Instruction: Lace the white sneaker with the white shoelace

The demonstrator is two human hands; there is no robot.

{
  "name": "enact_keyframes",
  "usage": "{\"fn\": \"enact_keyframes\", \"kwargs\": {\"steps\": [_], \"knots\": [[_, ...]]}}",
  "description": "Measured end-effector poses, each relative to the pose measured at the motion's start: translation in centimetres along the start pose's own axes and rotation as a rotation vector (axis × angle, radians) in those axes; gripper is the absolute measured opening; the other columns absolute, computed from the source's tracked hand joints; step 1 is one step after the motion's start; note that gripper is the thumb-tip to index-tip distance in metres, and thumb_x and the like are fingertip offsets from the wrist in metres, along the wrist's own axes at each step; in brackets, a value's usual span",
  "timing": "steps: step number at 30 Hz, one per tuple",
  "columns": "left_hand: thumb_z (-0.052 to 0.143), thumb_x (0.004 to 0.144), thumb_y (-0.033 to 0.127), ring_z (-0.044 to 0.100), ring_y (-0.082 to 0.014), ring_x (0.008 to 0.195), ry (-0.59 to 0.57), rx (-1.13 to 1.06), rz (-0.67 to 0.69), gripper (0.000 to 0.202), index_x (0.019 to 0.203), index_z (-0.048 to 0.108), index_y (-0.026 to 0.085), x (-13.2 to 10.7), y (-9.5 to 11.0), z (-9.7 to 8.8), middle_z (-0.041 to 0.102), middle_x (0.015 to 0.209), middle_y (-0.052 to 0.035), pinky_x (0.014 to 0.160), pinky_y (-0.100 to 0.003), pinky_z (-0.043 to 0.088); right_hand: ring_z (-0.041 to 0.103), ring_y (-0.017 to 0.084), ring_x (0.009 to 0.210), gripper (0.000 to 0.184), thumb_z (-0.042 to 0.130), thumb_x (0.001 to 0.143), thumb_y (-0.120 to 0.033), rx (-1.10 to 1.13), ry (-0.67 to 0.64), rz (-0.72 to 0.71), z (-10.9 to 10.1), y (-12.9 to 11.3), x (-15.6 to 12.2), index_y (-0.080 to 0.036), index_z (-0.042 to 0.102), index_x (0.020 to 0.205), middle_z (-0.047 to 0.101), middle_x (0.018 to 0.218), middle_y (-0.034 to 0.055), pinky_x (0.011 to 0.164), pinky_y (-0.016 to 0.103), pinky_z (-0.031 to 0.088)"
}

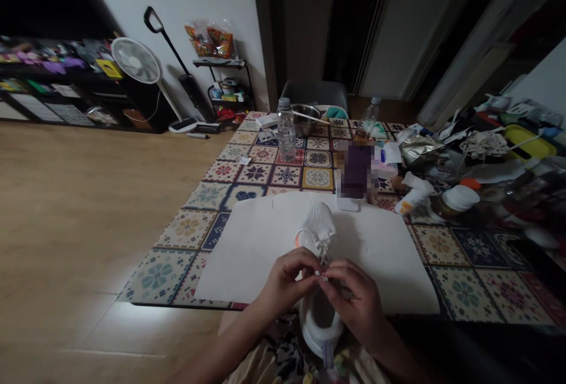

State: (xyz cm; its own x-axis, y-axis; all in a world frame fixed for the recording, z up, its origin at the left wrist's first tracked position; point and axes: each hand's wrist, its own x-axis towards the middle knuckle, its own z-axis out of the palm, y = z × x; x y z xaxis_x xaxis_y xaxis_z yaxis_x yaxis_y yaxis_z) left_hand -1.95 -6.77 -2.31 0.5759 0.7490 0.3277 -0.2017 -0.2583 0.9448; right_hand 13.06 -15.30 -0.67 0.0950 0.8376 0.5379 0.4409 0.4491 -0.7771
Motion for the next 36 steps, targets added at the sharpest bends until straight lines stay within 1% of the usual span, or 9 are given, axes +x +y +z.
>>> {"fn": "enact_keyframes", "kwargs": {"steps": [4,9,15,19,22,26,29,33,36], "knots": [[0.071,0.085,0.042,0.056,-0.0147,0.069,-0.048,0.020,0.024,0.031,0.072,0.063,0.015,-0.2,-0.1,0.0,0.063,0.070,-0.0044,0.067,-0.026,0.044,0.066,0.012,0.074,0.010,0.059,0.092,-0.015,0.026,0.052,0.028,0.4,0.4,-0.2,-0.023,0.064,0.090,0.067,0.080,-0.0002,0.071,0.020,0.054],[0.069,0.086,0.041,0.056,-0.0144,0.070,-0.070,0.005,-0.062,0.029,0.077,0.060,0.015,-0.5,-0.3,-0.1,0.062,0.074,-0.0039,0.067,-0.026,0.044,0.062,0.009,0.057,0.008,0.059,0.092,-0.017,0.107,0.152,0.158,0.9,1.1,-0.4,-0.025,0.059,0.091,0.061,0.070,-0.0052,0.056,0.017,0.052],[0.068,0.087,0.042,0.059,-0.0153,0.073,-0.005,0.050,-0.025,0.028,0.083,0.068,0.015,-0.4,0.0,-0.2,0.065,0.076,-0.0052,0.072,-0.027,0.046,0.066,0.018,0.094,0.017,0.059,0.091,-0.018,-0.139,0.001,0.005,0.1,0.7,-0.3,-0.023,0.064,0.106,0.067,0.099,0.0056,0.083,0.028,0.055],[0.067,0.088,0.044,0.062,-0.0170,0.073,-0.024,0.131,0.032,0.030,0.082,0.073,0.015,-0.1,0.4,-0.3,0.070,0.075,-0.0079,0.071,-0.028,0.047,0.061,0.019,0.089,0.009,0.057,0.092,-0.019,-0.285,0.018,0.000,-0.4,0.9,-0.5,-0.023,0.066,0.091,0.065,0.092,0.0050,0.080,0.032,0.050],[0.065,0.088,0.046,0.062,-0.0180,0.073,-0.031,0.171,0.025,0.033,0.080,0.074,0.016,0.0,0.6,-0.2,0.071,0.074,-0.0086,0.071,-0.029,0.048,0.059,0.020,0.089,0.010,0.058,0.092,-0.025,-0.217,0.027,0.067,-0.3,1.3,-0.6,-0.023,0.064,0.085,0.064,0.089,0.0042,0.081,0.032,0.049],[0.065,0.087,0.051,0.061,-0.0175,0.071,-0.032,0.167,-0.042,0.038,0.080,0.073,0.015,0.0,0.6,-0.1,0.069,0.074,-0.0080,0.069,-0.028,0.046,0.061,0.018,0.085,0.018,0.055,0.094,-0.034,0.063,-0.030,0.230,-0.1,1.8,-0.4,-0.022,0.063,0.083,0.061,0.087,0.0030,0.076,0.027,0.051],[0.065,0.085,0.054,0.058,-0.0163,0.069,-0.031,0.151,-0.097,0.041,0.081,0.073,0.014,0.0,0.5,-0.1,0.067,0.073,-0.0070,0.067,-0.027,0.044,0.061,0.017,0.088,0.019,0.054,0.094,-0.035,0.158,-0.100,0.301,-0.1,1.9,-0.4,-0.021,0.063,0.086,0.060,0.090,0.0032,0.078,0.026,0.051],[0.069,0.082,0.055,0.055,-0.0155,0.070,-0.011,0.044,-0.194,0.042,0.079,0.071,0.014,0.0,0.4,0.0,0.066,0.074,-0.0052,0.069,-0.026,0.042,0.060,0.018,0.093,0.007,0.058,0.088,-0.025,0.071,-0.115,0.241,-0.5,1.5,-0.5,-0.022,0.057,0.095,0.060,0.095,0.0027,0.084,0.028,0.050],[0.073,0.077,0.056,0.050,-0.0131,0.066,0.001,-0.075,-0.304,0.043,0.077,0.069,0.013,0.2,0.3,0.2,0.063,0.069,-0.0021,0.064,-0.024,0.038,0.059,0.019,0.096,0.020,0.058,0.084,-0.016,-0.102,-0.056,0.115,-0.7,1.3,-0.6,-0.024,0.054,0.102,0.061,0.099,0.0032,0.087,0.032,0.048]]}}
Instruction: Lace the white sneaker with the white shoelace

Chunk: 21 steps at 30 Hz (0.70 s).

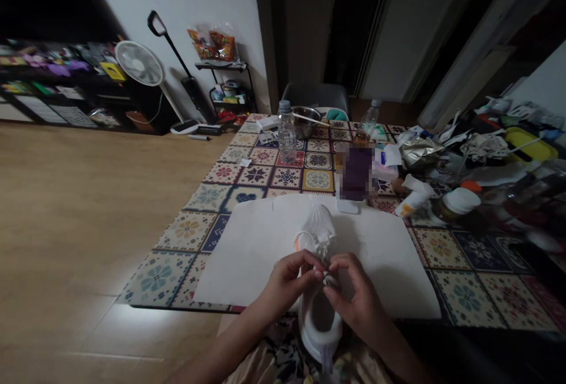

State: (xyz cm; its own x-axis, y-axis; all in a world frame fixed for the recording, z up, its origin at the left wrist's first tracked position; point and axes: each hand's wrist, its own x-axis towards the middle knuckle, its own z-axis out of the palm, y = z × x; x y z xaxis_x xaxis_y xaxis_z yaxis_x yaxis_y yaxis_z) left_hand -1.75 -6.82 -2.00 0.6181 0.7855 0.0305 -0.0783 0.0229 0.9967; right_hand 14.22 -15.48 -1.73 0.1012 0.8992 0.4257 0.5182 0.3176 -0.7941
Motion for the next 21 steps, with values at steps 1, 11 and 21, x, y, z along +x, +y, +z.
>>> {"fn": "enact_keyframes", "kwargs": {"steps": [1,11,21], "knots": [[0.074,0.075,0.057,0.048,-0.0121,0.064,-0.007,-0.040,-0.032,0.044,0.076,0.068,0.013,0.1,-0.1,0.0,0.061,0.068,-0.0009,0.062,-0.023,0.036,0.059,0.020,0.097,0.022,0.058,0.084,-0.014,-0.075,0.017,-0.071,-0.1,-0.1,0.0,-0.024,0.054,0.103,0.062,0.099,0.0035,0.089,0.034,0.047],[0.083,0.063,0.057,0.049,-0.0117,0.063,-0.040,-0.165,-0.136,0.048,0.070,0.066,0.013,0.7,0.3,0.0,0.063,0.067,-0.0012,0.061,-0.023,0.037,0.065,0.020,0.088,0.019,0.055,0.090,-0.009,-0.420,0.053,-0.369,-0.2,-0.8,0.5,-0.026,0.062,0.097,0.071,0.089,0.0023,0.090,0.041,0.044],[0.072,0.072,0.065,0.055,-0.0166,0.066,0.119,0.162,0.093,0.052,0.060,0.065,0.015,2.2,-1.4,-1.4,0.062,0.063,-0.0031,0.068,-0.028,0.042,0.065,0.019,0.082,0.013,0.064,0.091,-0.021,-0.079,-0.090,-0.316,-0.6,0.3,-0.1,-0.027,0.063,0.079,0.070,0.075,-0.0030,0.090,0.041,0.044]]}}
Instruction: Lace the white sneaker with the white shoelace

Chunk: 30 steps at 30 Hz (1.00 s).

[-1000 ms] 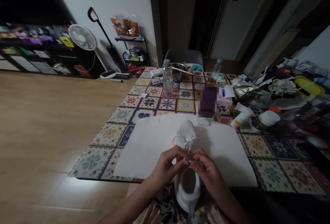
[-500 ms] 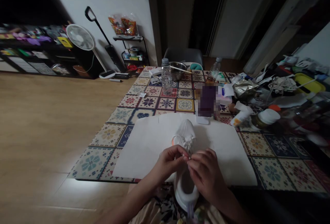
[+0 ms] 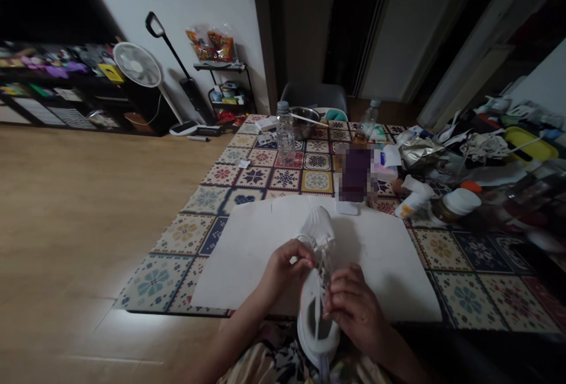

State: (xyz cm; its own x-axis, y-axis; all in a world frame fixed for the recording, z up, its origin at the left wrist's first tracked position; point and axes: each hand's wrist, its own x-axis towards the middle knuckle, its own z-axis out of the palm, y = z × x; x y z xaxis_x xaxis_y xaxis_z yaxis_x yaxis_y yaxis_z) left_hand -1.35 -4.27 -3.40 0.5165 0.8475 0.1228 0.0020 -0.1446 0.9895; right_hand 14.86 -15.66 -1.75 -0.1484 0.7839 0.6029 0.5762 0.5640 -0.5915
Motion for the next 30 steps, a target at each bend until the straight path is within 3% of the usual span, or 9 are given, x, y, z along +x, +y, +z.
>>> {"fn": "enact_keyframes", "kwargs": {"steps": [5,10,13,16,19,22,26,28,30], "knots": [[0.064,0.079,0.065,0.055,-0.0162,0.065,-0.018,0.082,0.089,0.053,0.062,0.064,0.015,0.3,-0.1,-0.4,0.060,0.065,-0.0039,0.067,-0.027,0.042,0.062,0.017,0.083,0.012,0.060,0.094,-0.024,0.056,0.040,0.046,0.1,0.0,-0.3,-0.026,0.059,0.082,0.067,0.077,-0.0018,0.084,0.035,0.048],[0.073,0.075,0.059,0.055,-0.0174,0.075,-0.075,0.101,0.120,0.045,0.082,0.064,0.016,-0.5,1.2,-2.0,0.062,0.079,-0.0044,0.072,-0.028,0.044,0.060,0.020,0.090,0.001,0.058,0.093,-0.024,-0.081,0.060,0.234,0.2,-0.2,-0.2,-0.024,0.059,0.092,0.065,0.093,0.0048,0.079,0.033,0.050],[0.074,0.075,0.057,0.055,-0.0185,0.082,-0.215,0.111,0.167,0.044,0.089,0.063,0.016,-1.5,1.9,-2.2,0.062,0.087,-0.0058,0.077,-0.029,0.045,0.060,0.020,0.085,0.010,0.056,0.093,-0.022,-0.138,0.031,0.220,-0.2,-0.8,0.2,-0.024,0.059,0.084,0.065,0.086,0.0034,0.079,0.035,0.048],[0.071,0.081,0.050,0.056,-0.0194,0.088,-0.359,0.131,0.184,0.036,0.093,0.065,0.016,-2.2,2.6,-2.0,0.063,0.094,-0.0078,0.083,-0.030,0.045,0.061,0.019,0.080,0.021,0.051,0.097,-0.030,0.090,-0.058,0.167,-1.7,-2.3,0.4,-0.025,0.059,0.078,0.066,0.078,0.0018,0.078,0.036,0.050],[0.069,0.086,0.037,0.057,-0.0197,0.093,-0.368,0.171,0.170,0.022,0.093,0.065,0.017,-2.5,3.0,-1.7,0.063,0.099,-0.0089,0.087,-0.031,0.045,0.064,0.018,0.072,0.037,0.044,0.100,-0.045,0.412,-0.305,0.089,-3.6,-3.3,0.2,-0.027,0.059,0.070,0.064,0.067,-0.0006,0.073,0.035,0.054],[0.068,0.085,0.030,0.057,-0.0189,0.091,-0.352,0.192,0.144,0.015,0.091,0.065,0.016,-2.6,3.2,-1.3,0.062,0.097,-0.0084,0.085,-0.030,0.046,0.065,0.017,0.076,0.038,0.044,0.098,-0.054,0.424,-0.302,0.128,-4.1,-2.7,0.0,-0.027,0.061,0.078,0.067,0.078,0.0008,0.073,0.032,0.055],[0.066,0.083,0.020,0.057,-0.0169,0.083,-0.340,0.169,0.126,0.005,0.081,0.065,0.016,-2.8,3.1,-0.5,0.060,0.091,-0.0066,0.075,-0.026,0.046,0.064,0.018,0.088,0.014,0.052,0.097,-0.035,0.214,-0.062,0.358,-2.0,-0.7,0.0,-0.024,0.061,0.095,0.065,0.092,0.0034,0.078,0.027,0.053],[0.064,0.085,0.020,0.056,-0.0169,0.085,-0.352,0.144,0.144,0.006,0.081,0.066,0.016,-2.8,3.1,-0.2,0.059,0.093,-0.0069,0.075,-0.026,0.046,0.062,0.017,0.091,0.009,0.055,0.093,-0.024,0.150,-0.062,0.356,-1.0,-0.2,-0.1,-0.024,0.060,0.100,0.063,0.097,0.0038,0.080,0.026,0.052],[0.064,0.088,0.027,0.056,-0.0176,0.088,-0.371,0.122,0.162,0.012,0.084,0.068,0.017,-2.8,3.0,-0.1,0.059,0.095,-0.0075,0.078,-0.027,0.046,0.060,0.018,0.094,0.016,0.055,0.089,-0.016,0.120,-0.084,0.319,-0.4,-0.1,-0.3,-0.024,0.059,0.103,0.062,0.100,0.0042,0.084,0.027,0.051]]}}
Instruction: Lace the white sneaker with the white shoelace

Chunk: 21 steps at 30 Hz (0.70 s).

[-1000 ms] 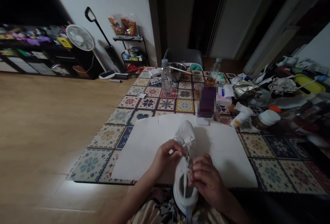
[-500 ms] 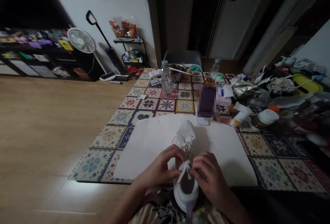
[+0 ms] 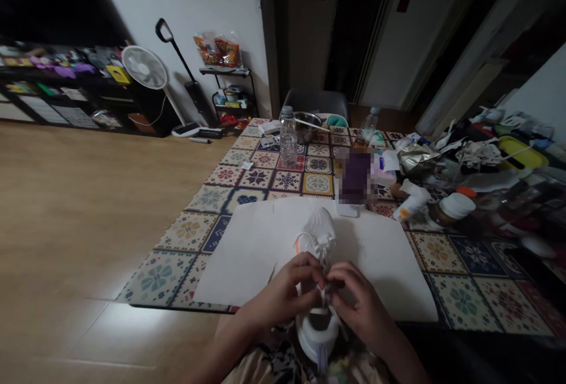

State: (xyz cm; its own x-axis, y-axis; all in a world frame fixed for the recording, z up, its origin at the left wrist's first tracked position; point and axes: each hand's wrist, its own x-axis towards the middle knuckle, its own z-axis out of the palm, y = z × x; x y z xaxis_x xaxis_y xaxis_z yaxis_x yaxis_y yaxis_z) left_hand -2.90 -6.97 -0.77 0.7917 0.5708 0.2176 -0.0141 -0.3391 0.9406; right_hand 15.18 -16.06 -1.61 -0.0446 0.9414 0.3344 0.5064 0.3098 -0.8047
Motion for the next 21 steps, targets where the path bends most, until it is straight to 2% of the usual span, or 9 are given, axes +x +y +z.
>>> {"fn": "enact_keyframes", "kwargs": {"steps": [4,7,11,14,17,19,21], "knots": [[0.064,0.089,0.046,0.055,-0.0194,0.092,-0.017,-0.088,0.017,0.031,0.081,0.069,0.017,0.0,-0.2,-0.3,0.057,0.094,-0.0075,0.083,-0.029,0.044,0.060,0.018,0.099,0.023,0.053,0.088,-0.009,-0.032,0.002,-0.046,0.4,0.2,-0.2,-0.025,0.059,0.104,0.059,0.104,0.0048,0.087,0.028,0.049],[0.066,0.086,0.051,0.054,-0.0180,0.087,0.006,-0.224,0.019,0.037,0.074,0.070,0.016,-0.3,-0.4,-0.7,0.055,0.087,-0.0055,0.080,-0.029,0.042,0.060,0.017,0.099,0.021,0.053,0.090,-0.010,0.020,-0.012,-0.029,0.5,0.4,0.0,-0.026,0.061,0.102,0.058,0.105,0.0041,0.087,0.028,0.048],[0.072,0.082,0.049,0.049,-0.0147,0.077,0.113,-0.488,0.114,0.037,0.067,0.067,0.015,-0.8,-0.9,-1.0,0.050,0.080,-0.0024,0.071,-0.026,0.037,0.059,0.017,0.101,0.007,0.058,0.094,-0.024,0.185,-0.065,0.051,0.1,0.3,0.2,-0.027,0.064,0.094,0.058,0.105,0.0030,0.091,0.028,0.046],[0.073,0.081,0.047,0.043,-0.0133,0.071,0.244,-0.687,0.215,0.039,0.061,0.061,0.016,-0.8,-0.8,-1.1,0.044,0.071,-0.0001,0.064,-0.025,0.034,0.060,0.017,0.096,0.013,0.062,0.093,-0.037,0.400,-0.023,0.089,-0.2,0.2,0.0,-0.026,0.064,0.088,0.060,0.101,0.0024,0.087,0.028,0.047],[0.078,0.077,0.045,0.038,-0.0125,0.065,0.354,-0.873,0.280,0.045,0.054,0.052,0.016,-0.5,0.0,-1.4,0.037,0.065,0.0016,0.059,-0.024,0.033,0.058,0.015,0.079,0.026,0.063,0.090,-0.049,0.698,0.092,0.110,-0.8,0.0,0.0,-0.025,0.062,0.081,0.061,0.085,0.0008,0.074,0.027,0.048],[0.081,0.073,0.043,0.037,-0.0119,0.062,0.420,-0.968,0.300,0.047,0.052,0.049,0.016,-0.5,0.6,-1.8,0.033,0.063,0.0024,0.057,-0.024,0.032,0.053,0.013,0.065,0.031,0.063,0.089,-0.052,0.887,0.249,0.098,-1.4,-0.2,0.2,-0.024,0.060,0.075,0.056,0.067,-0.0022,0.067,0.026,0.047],[0.082,0.073,0.043,0.036,-0.0108,0.058,0.436,-0.996,0.307,0.044,0.053,0.052,0.017,-0.8,1.1,-2.2,0.032,0.062,0.0030,0.054,-0.023,0.030,0.045,0.011,0.055,0.034,0.063,0.089,-0.050,0.995,0.433,0.112,-2.1,-0.4,0.7,-0.023,0.057,0.069,0.047,0.056,-0.0047,0.058,0.023,0.044]]}}
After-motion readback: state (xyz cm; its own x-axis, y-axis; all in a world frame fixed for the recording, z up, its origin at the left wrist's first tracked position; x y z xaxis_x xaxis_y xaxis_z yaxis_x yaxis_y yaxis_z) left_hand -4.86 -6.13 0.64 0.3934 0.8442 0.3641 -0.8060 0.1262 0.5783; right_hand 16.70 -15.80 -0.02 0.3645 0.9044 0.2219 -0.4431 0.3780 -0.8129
